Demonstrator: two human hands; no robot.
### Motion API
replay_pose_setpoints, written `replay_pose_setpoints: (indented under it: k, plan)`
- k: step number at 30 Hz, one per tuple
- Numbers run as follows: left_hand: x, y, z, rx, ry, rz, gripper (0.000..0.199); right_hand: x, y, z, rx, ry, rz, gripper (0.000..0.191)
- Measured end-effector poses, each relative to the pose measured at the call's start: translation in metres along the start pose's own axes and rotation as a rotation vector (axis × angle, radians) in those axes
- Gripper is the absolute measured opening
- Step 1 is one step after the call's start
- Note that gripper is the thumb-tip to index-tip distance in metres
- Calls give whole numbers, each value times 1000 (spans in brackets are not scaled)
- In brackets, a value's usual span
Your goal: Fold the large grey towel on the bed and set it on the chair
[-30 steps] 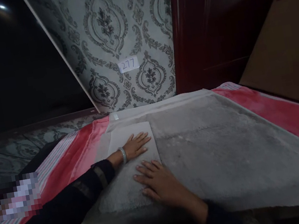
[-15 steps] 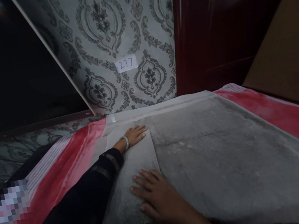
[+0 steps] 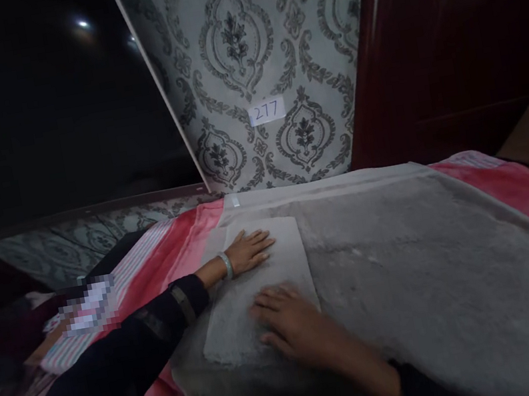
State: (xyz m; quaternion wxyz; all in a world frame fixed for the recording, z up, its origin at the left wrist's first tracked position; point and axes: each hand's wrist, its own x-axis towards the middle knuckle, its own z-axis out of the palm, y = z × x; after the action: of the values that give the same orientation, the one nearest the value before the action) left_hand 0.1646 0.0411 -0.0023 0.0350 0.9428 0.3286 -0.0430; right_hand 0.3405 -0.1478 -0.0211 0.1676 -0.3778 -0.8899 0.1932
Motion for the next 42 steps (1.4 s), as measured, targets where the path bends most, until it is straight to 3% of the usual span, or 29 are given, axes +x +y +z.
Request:
replay_pose_setpoints:
  k: [4, 10, 17, 24, 26, 28, 31, 33, 37, 42]
  plan:
    - [-5, -28, 12, -28, 36, -98, 60, 25, -11, 12, 4, -70, -105, 58]
    - [16, -63, 13, -47, 29, -205, 60, 25, -6, 25, -5, -92, -94, 58]
    - [35, -80, 12, -23, 22, -373, 58, 26, -5, 22, -13, -114, -82, 56]
    - [23, -61, -4, 82, 211, -565, 68, 27, -6, 21, -51, -110, -79, 56]
    - [13, -50, -8, 90, 219, -516, 67, 27, -6, 21, -67, -104, -86, 57]
    - [-1, -35, -6, 34, 147, -421, 64, 27, -6, 21, -87, -90, -96, 57]
    - [-27, -8, 7, -34, 43, -247, 62, 26, -7, 24, -123, -62, -97, 55]
    - [-45, 6, 19, -29, 47, -146, 63, 25, -8, 26, -146, -45, -96, 55]
    - [-61, 17, 35, 4, 116, -180, 62, 25, -7, 28, -179, -29, -101, 54]
    - [-57, 20, 34, 28, 124, -205, 61, 21, -11, 30, -223, -18, -73, 53]
